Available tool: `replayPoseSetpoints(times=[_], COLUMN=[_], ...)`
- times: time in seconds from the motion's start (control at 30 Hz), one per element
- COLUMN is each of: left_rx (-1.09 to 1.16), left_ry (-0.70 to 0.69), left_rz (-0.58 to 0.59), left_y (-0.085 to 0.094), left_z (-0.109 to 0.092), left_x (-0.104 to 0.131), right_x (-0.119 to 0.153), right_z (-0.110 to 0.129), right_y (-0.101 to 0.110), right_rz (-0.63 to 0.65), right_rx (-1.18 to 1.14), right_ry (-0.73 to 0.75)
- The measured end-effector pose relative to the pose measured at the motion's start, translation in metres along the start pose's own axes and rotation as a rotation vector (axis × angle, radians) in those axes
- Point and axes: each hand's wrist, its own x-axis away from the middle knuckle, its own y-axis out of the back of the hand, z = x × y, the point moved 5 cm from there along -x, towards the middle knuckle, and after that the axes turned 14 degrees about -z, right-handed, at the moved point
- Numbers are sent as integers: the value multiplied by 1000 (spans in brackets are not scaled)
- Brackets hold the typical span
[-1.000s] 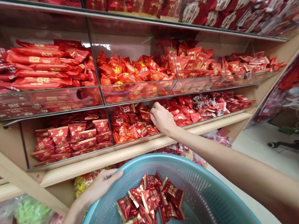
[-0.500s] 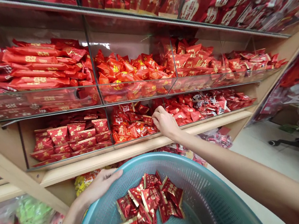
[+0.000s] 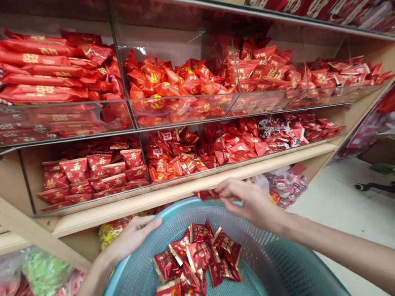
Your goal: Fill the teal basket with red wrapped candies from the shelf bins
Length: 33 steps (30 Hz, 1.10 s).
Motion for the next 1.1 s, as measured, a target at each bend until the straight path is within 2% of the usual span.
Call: replayPoseSetpoints(times=[0.17, 0.3, 0.63, 0.9, 1.1], left_rx=[-5, -3, -21, -24, -4], left_ry=[-15, -18, -33, -43, -32], left_rz=[9, 0, -10, -7, 4], left_y=[-1, 0, 1, 2, 0], left_z=[-2, -1, 0, -1, 1], left_x=[1, 0, 0, 0, -1], right_x=[44, 60, 68, 71, 68], right_z=[-5, -9, -2, -5, -2], right_y=[-5, -2, -19, -8, -16], right_rz=[424, 582, 651, 646, 644], right_rx=[166, 310, 578, 592, 591], right_ry=[129, 202, 584, 564, 600])
